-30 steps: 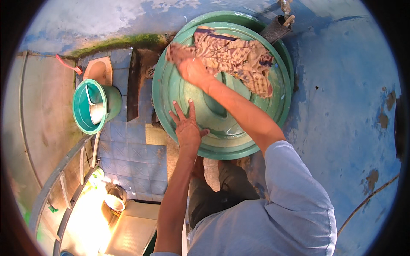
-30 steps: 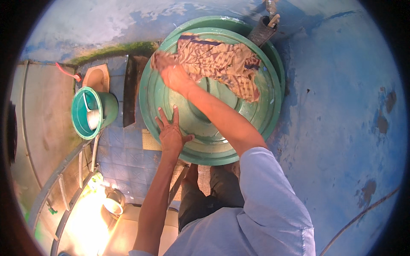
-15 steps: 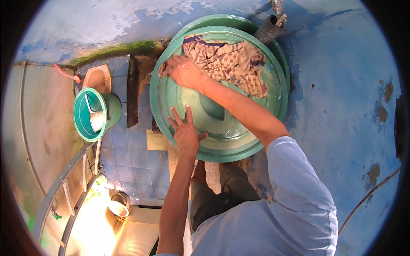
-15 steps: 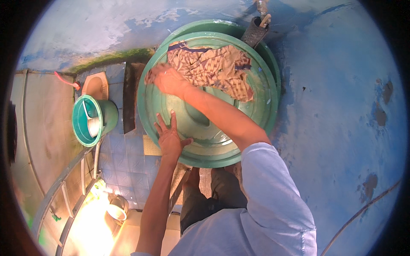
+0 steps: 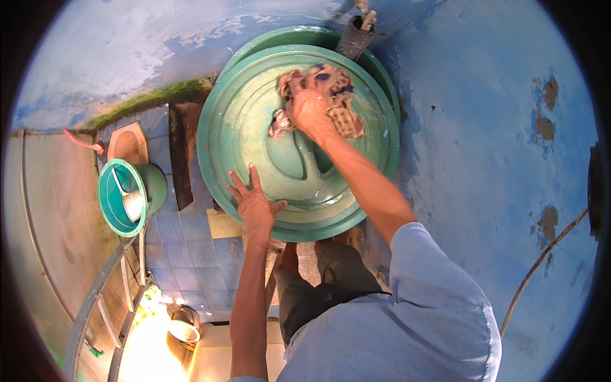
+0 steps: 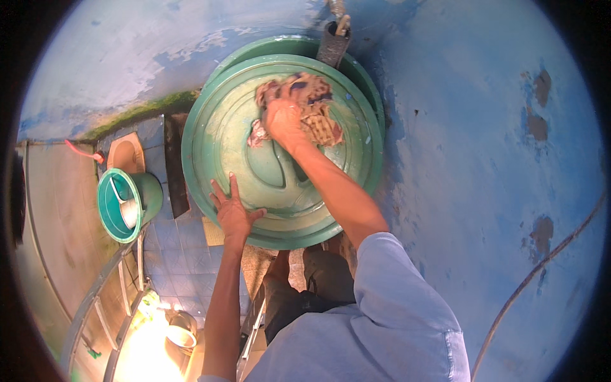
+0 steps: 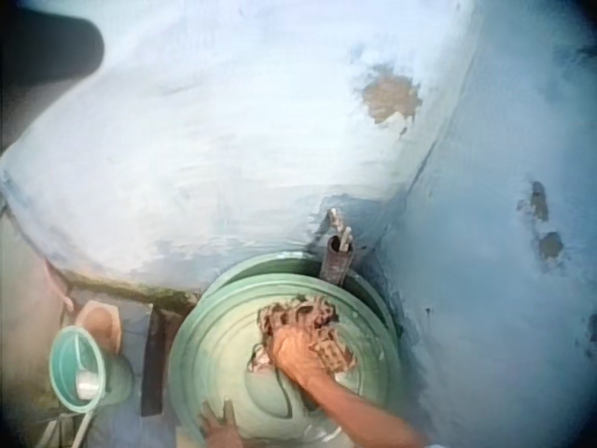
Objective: The person applies a gray paste to a damaged blue wall using a trowel and a small container. They repeatedly scoop paste and spread it over the wall surface. Later, they move a ladder, pour water from a bottle into a bucket, and wipe a green basin with a cloth.
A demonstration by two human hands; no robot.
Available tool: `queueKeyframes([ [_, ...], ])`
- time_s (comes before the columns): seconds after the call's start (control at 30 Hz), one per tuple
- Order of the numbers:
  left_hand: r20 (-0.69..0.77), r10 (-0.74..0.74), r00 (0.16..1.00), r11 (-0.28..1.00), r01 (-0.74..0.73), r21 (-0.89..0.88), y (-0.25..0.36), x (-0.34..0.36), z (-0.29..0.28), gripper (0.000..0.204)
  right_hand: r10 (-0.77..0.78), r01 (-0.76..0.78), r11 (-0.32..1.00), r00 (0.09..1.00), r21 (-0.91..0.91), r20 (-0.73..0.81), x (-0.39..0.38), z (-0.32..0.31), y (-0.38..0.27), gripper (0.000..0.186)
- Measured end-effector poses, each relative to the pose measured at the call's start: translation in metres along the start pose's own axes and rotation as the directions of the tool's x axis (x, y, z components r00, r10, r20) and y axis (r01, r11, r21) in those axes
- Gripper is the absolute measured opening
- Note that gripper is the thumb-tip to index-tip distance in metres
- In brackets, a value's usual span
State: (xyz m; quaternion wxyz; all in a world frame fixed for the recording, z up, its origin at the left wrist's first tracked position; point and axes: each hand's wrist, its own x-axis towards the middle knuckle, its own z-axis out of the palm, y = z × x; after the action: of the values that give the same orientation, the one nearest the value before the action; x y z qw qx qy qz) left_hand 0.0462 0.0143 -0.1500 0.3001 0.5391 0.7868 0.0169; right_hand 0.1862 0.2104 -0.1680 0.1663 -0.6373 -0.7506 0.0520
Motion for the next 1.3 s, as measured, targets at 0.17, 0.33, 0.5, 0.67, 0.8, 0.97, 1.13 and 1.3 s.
queueKeyframes([
  [0.17,-0.158,0.058,0.986,0.981,-0.085,-0.174,-0.014,-0.009,0.011,0.122,0.028,-0.007,0.966,0.997,0.260,-0.074,-0.023,-0.022,0.015,0.029],
  [0.33,-0.378,-0.033,0.925,0.999,0.016,-0.050,-0.057,-0.037,0.039,0.109,0.138,-0.121,0.975,0.987,0.186,-0.083,-0.046,-0.069,0.070,0.029],
  [0.5,-0.183,-0.369,0.911,0.906,0.309,-0.289,-0.094,-0.047,0.039,0.073,0.028,-0.027,0.997,0.999,-0.075,0.017,-0.062,-0.060,0.080,0.057],
  [0.67,-0.002,-0.312,0.950,0.865,0.283,-0.413,-0.094,-0.044,0.032,0.047,0.095,-0.107,0.991,0.986,0.082,0.137,-0.092,-0.042,0.066,0.056],
  [0.8,-0.005,-0.332,0.943,0.764,0.266,-0.589,-0.097,-0.042,0.040,0.043,0.024,-0.048,0.943,0.997,0.331,0.078,-0.124,-0.036,0.040,0.044],
  [0.97,0.037,-0.327,0.944,0.509,0.209,-0.835,-0.107,-0.039,0.057,0.037,-0.071,0.049,0.937,0.996,0.345,0.050,-0.168,-0.025,0.024,0.045],
  [1.13,0.120,-0.379,0.918,0.486,0.308,-0.818,-0.106,-0.039,0.053,0.043,-0.088,0.054,0.967,0.988,0.251,0.124,-0.226,-0.044,0.006,0.045],
  [1.3,-0.451,-0.257,0.855,0.943,0.120,-0.310,-0.064,-0.043,0.046,0.079,0.366,-0.348,0.849,0.930,0.397,0.033,-0.234,-0.087,0.065,0.040],
])
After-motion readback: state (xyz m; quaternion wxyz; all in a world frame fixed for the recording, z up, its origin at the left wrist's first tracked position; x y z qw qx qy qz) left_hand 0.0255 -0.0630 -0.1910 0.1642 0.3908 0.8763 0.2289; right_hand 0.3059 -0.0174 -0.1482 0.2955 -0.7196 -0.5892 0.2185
